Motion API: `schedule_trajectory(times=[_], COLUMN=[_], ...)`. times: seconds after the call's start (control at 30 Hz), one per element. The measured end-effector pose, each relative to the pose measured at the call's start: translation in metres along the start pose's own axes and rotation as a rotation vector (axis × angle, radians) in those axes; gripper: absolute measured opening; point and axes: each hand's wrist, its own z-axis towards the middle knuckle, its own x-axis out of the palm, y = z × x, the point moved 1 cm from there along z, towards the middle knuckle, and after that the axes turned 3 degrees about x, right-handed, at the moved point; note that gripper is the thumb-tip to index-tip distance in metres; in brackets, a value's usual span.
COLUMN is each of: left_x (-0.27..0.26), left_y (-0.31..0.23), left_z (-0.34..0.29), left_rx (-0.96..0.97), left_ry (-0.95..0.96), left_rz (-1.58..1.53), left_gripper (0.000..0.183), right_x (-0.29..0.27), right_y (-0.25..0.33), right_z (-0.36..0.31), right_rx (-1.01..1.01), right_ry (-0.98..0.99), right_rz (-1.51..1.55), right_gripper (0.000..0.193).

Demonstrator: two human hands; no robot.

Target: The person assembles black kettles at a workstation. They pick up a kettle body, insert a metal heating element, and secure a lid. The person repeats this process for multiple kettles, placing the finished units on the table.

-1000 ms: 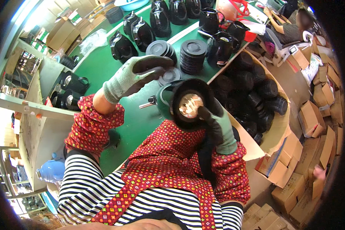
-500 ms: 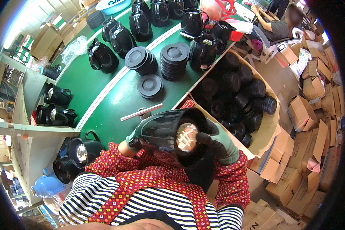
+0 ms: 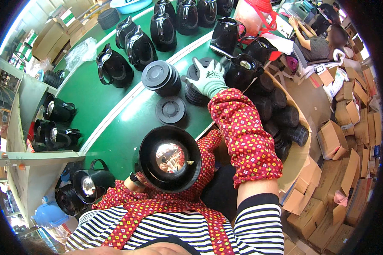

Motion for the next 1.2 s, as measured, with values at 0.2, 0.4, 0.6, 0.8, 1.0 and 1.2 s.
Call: schedule_trajectory(times=[0.2,0.4,0.6,0.8,1.0,1.2], left_x=[-0.012,-0.003,0.015,0.024,0.033,0.057], left_y=[0.001,0.01,0.015,0.013,-0.018,-0.092], left_z=[0.003,0.002,-0.015,-0.025,-0.019,-0.009], left_rx=[0.044,0.098,0.126,0.175,0.574,0.871], left_ry=[-0.021,-0.025,-0.006,0.021,-0.276,-0.4], left_rz=[0.028,0.054,0.122,0.259,0.871,1.023], left_gripper=[0.065,0.06,0.056,0.052,0.038,0.041], right_x=[-0.019,-0.097,-0.105,-0.109,-0.103,-0.1], right_y=[-0.004,0.005,0.001,-0.012,-0.012,-0.024], right_z=[-0.029,-0.205,-0.304,-0.354,-0.384,-0.382], right_rx=[-0.096,-0.506,-0.357,-0.414,-0.209,0.401], right_ry=[-0.24,-0.185,-0.179,-0.29,-0.304,0.167], right_rz=[0.245,0.747,0.897,0.866,1.281,1.894], right_gripper=[0.078,0.083,0.093,0.094,0.083,0.056])
